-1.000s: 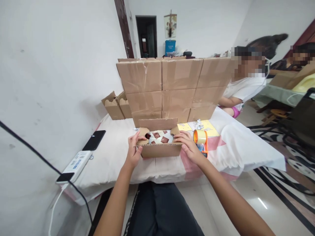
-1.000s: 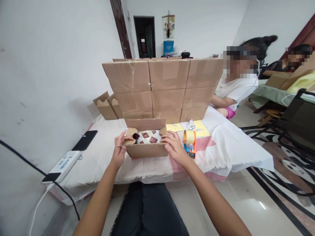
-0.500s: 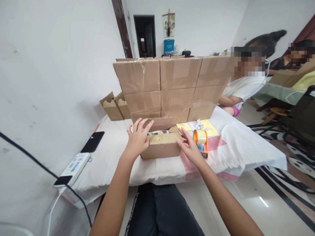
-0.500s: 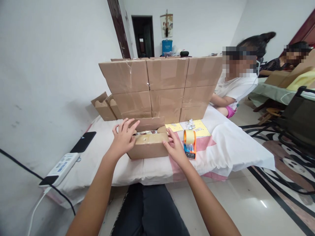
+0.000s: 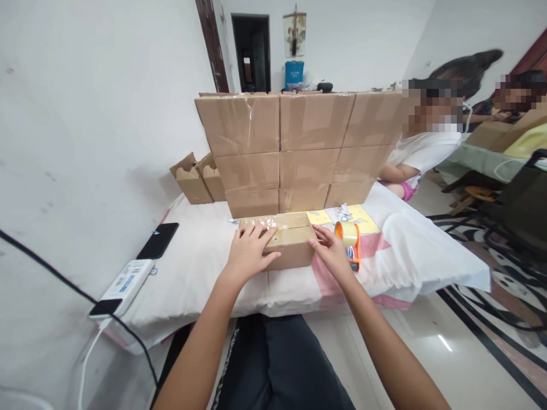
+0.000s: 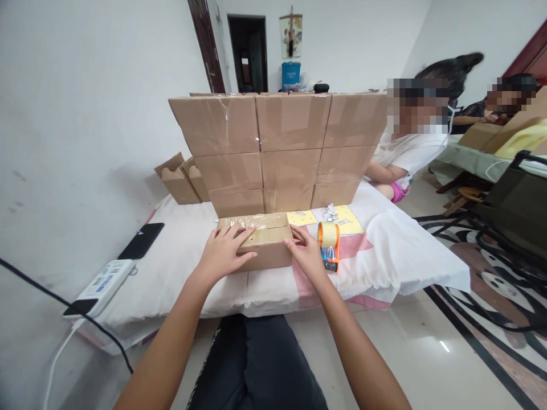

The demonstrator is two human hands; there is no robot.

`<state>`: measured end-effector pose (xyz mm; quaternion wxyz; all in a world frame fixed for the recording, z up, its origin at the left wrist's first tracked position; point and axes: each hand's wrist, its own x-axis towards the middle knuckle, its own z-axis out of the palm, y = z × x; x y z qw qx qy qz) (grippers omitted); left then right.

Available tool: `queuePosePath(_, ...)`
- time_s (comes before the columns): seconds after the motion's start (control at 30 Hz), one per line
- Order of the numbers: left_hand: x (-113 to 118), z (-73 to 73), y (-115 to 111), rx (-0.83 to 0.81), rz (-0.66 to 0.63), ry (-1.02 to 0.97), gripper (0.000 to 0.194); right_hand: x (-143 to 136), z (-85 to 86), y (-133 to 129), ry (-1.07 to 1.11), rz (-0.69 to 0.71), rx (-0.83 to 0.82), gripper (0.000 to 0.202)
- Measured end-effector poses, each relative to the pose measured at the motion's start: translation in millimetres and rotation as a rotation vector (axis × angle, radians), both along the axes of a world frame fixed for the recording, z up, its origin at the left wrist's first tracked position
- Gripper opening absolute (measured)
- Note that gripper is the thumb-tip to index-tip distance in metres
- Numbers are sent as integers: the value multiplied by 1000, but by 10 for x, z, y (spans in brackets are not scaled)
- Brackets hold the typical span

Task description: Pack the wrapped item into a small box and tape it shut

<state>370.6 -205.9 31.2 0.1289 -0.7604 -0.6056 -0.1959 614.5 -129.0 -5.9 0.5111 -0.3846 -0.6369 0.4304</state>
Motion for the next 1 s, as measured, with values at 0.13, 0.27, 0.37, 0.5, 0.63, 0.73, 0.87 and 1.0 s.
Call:
queuePosePath(0.13,-20,-11,25,13,1,-12,60,-59,-39,-61,54,-17,-22,53)
queuePosePath(0.27,-14,9,7,20,13,-35,60,-123,-164,-238,139,-130,-97,41)
queuePosePath(0.37,-3,15,-16,22,11,-38,60,-24,-283,-426,185,-218,-139,30)
queuePosePath(0.5,-2,21,-28,37,17,-51,68,377,-337,-566,206,-515,-34,29)
queuePosePath(0.63,-3,30,-28,42,11,-109,68,816,-333,-314,138,-734,69,35)
queuePosePath(0.73,-4,35,-36,44,-9,-106,59,948,-392,8,182,-543,-26,54)
queuePosePath(0.87,-29,5,-45,85,-55,-48,48,902,-495,252,117,-258,-130,59)
queuePosePath(1.0,-97,-76,-2,169,-120,-44,40,861,-559,299,26,-240,-79,51)
